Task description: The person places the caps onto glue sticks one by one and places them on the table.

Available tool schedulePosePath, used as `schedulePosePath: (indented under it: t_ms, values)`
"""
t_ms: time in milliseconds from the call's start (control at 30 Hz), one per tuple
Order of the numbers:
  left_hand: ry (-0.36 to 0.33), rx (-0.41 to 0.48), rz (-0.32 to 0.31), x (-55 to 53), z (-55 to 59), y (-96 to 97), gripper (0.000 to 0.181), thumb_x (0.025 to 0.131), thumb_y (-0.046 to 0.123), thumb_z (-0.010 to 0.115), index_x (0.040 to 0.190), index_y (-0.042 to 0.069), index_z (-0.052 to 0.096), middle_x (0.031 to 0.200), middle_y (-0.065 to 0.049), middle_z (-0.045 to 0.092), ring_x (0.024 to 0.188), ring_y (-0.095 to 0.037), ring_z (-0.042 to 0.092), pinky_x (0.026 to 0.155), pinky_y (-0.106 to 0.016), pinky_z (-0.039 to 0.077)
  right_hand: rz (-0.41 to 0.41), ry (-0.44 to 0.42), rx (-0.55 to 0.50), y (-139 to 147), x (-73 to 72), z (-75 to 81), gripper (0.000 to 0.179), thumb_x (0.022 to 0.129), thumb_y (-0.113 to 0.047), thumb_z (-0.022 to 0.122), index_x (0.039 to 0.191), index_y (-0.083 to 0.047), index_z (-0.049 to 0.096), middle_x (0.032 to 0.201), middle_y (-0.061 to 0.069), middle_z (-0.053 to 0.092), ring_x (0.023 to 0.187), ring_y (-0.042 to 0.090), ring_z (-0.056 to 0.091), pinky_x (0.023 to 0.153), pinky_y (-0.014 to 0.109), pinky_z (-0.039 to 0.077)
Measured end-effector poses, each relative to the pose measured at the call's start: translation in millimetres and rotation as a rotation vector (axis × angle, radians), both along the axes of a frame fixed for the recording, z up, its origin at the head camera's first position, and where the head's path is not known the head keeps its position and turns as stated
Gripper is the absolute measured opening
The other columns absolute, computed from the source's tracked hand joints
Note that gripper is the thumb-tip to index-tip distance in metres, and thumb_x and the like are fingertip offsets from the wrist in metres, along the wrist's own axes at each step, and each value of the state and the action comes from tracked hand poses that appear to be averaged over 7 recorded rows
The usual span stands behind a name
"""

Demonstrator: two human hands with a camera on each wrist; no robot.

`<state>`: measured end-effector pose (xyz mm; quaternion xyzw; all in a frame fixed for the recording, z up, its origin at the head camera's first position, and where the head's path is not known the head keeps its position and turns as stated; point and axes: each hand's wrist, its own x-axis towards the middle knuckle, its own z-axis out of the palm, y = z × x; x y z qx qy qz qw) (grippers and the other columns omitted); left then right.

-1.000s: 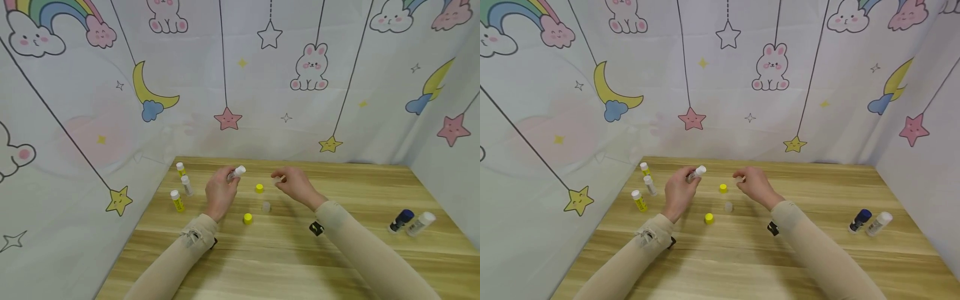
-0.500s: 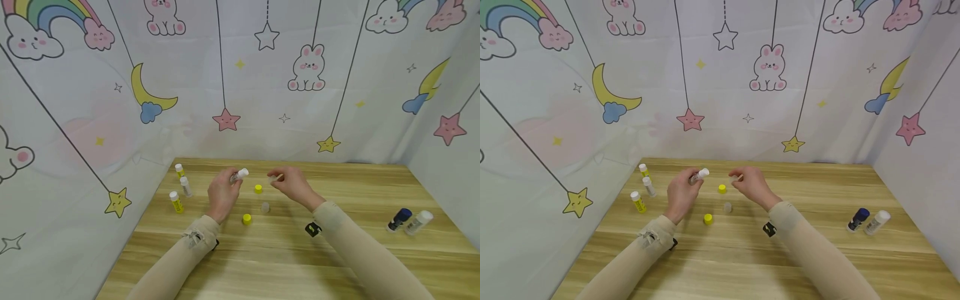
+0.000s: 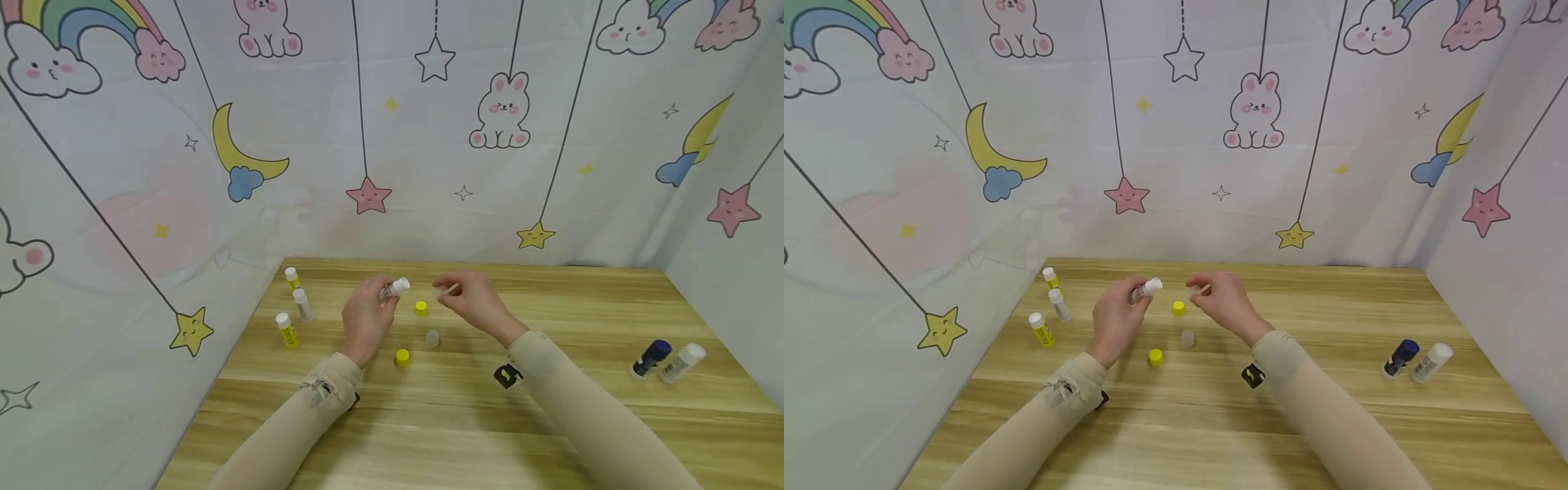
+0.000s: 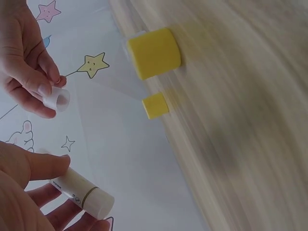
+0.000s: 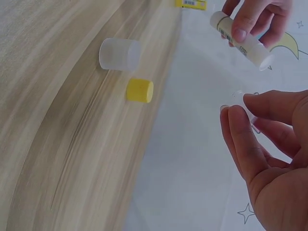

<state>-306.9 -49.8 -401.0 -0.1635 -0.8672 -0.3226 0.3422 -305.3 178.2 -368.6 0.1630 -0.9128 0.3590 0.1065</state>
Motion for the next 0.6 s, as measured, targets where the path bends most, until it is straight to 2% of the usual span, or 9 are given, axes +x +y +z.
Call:
schedulePosePath:
  t_ms: [600]
  values:
    - [0.006,-0.037,-0.001,3.8,-4.0,5.6,0.027,0.082,0.015,0.085,0.106,0.014,0.073,0.097,-0.003,0.071,0.08,-0.021,0.067,0.065,-0.04,0.055,-0.02,-0.047,-0.068,-5.4,4.5,6.4,0.026,0.092,-0.018,0.075,0.118,-0.018,0.074,0.114,0.0,0.069,0.092,0.017,0.07,0.07,0.037,0.058]
